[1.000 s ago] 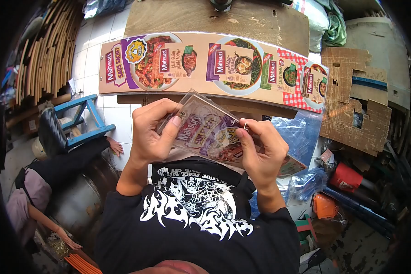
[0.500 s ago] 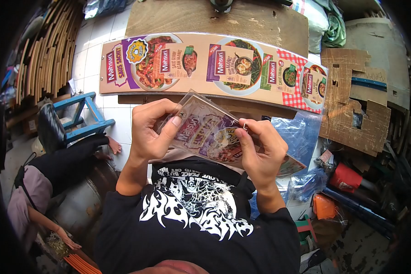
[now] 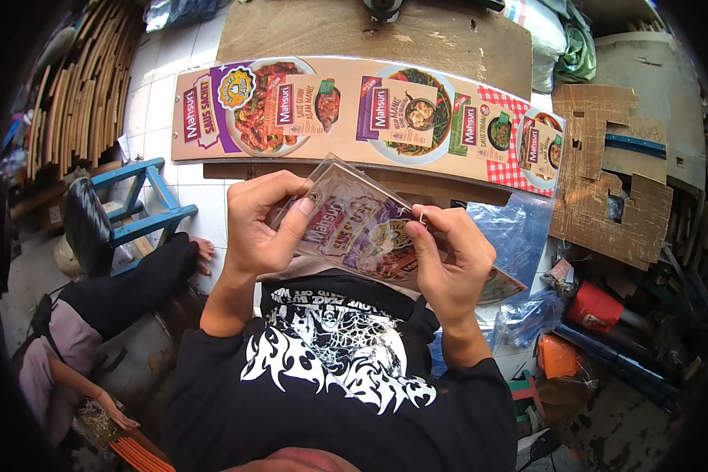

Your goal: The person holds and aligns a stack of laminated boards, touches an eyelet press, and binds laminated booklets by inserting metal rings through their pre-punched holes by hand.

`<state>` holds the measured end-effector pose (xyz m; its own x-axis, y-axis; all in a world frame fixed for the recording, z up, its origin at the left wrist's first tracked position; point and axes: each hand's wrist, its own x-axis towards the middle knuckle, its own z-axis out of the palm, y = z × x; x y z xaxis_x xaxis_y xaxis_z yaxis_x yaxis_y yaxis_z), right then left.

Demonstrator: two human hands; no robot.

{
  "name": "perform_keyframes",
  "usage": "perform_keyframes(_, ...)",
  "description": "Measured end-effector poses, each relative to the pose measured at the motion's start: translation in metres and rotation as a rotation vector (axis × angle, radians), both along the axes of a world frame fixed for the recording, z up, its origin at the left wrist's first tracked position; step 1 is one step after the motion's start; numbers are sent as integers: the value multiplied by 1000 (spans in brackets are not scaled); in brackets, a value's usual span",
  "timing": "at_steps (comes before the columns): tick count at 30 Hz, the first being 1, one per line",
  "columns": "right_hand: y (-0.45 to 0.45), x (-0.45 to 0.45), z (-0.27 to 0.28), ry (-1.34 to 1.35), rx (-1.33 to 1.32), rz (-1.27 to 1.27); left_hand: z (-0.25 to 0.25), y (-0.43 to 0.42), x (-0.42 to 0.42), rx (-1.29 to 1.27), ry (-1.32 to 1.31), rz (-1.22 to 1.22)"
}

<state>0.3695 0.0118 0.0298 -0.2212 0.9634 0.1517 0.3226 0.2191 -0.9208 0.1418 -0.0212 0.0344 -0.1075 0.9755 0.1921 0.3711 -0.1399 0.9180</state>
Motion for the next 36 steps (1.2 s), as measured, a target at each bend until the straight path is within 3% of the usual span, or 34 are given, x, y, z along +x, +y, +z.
perform_keyframes(17, 1, -3, 2, 28, -53, -52, 1, 1, -1, -88, -56, -35)
perform_keyframes(19, 5, -5, 0, -240, 395, -42, 9, 2, 2, -123, -87, -38)
perform_keyframes(22, 0, -17, 10, -184, 522, -14, 19, 1, 8, -183, -143, -36)
perform_keyframes(26, 6, -38, 10, -45, 492, 76, 23, 3, 13, -224, -212, -14)
perform_keyframes(36, 23, -51, -4, -76, 619, 159, 21, 13, 11, -230, -321, -14)
